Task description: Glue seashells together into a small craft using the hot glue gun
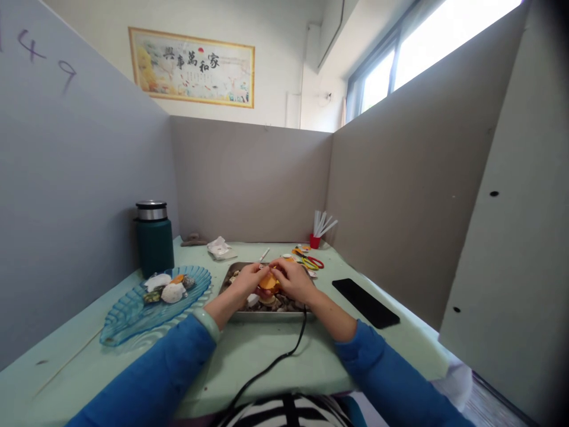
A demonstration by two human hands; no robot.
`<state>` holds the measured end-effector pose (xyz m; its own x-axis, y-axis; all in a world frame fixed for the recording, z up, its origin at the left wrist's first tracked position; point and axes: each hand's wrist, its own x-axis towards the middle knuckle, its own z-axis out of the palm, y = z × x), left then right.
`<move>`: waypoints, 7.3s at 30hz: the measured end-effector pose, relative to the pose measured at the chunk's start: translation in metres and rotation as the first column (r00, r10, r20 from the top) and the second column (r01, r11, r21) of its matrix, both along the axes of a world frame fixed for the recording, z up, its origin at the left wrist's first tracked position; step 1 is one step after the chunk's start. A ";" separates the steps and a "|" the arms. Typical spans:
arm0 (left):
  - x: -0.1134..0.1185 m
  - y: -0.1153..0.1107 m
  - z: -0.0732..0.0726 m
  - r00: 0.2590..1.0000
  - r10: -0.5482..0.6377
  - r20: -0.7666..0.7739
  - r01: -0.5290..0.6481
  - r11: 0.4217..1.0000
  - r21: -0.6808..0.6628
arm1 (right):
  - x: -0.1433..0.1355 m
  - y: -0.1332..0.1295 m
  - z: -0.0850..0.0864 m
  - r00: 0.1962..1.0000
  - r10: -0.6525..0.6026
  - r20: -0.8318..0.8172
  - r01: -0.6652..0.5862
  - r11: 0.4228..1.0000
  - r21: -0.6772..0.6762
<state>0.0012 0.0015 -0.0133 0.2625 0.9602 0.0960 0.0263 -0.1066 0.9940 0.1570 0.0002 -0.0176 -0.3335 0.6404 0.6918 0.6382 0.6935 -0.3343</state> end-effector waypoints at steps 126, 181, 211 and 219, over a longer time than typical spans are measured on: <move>0.003 -0.001 0.000 0.988 0.008 -0.155 -0.003 0.999 0.033 | -0.001 0.000 -0.001 0.999 -0.047 0.026 0.048 0.998 -0.044; 0.002 -0.004 0.002 0.995 -0.002 -0.096 0.007 0.998 0.054 | -0.001 0.000 -0.001 0.999 -0.025 0.035 0.026 1.000 -0.015; 0.002 -0.001 0.001 0.989 0.024 -0.147 -0.011 0.996 0.089 | -0.001 0.001 -0.001 0.996 -0.077 0.047 0.079 0.996 -0.046; 0.002 -0.002 0.003 0.991 0.053 -0.119 -0.042 0.995 0.094 | -0.001 0.000 0.000 0.997 -0.062 0.041 0.064 0.997 -0.047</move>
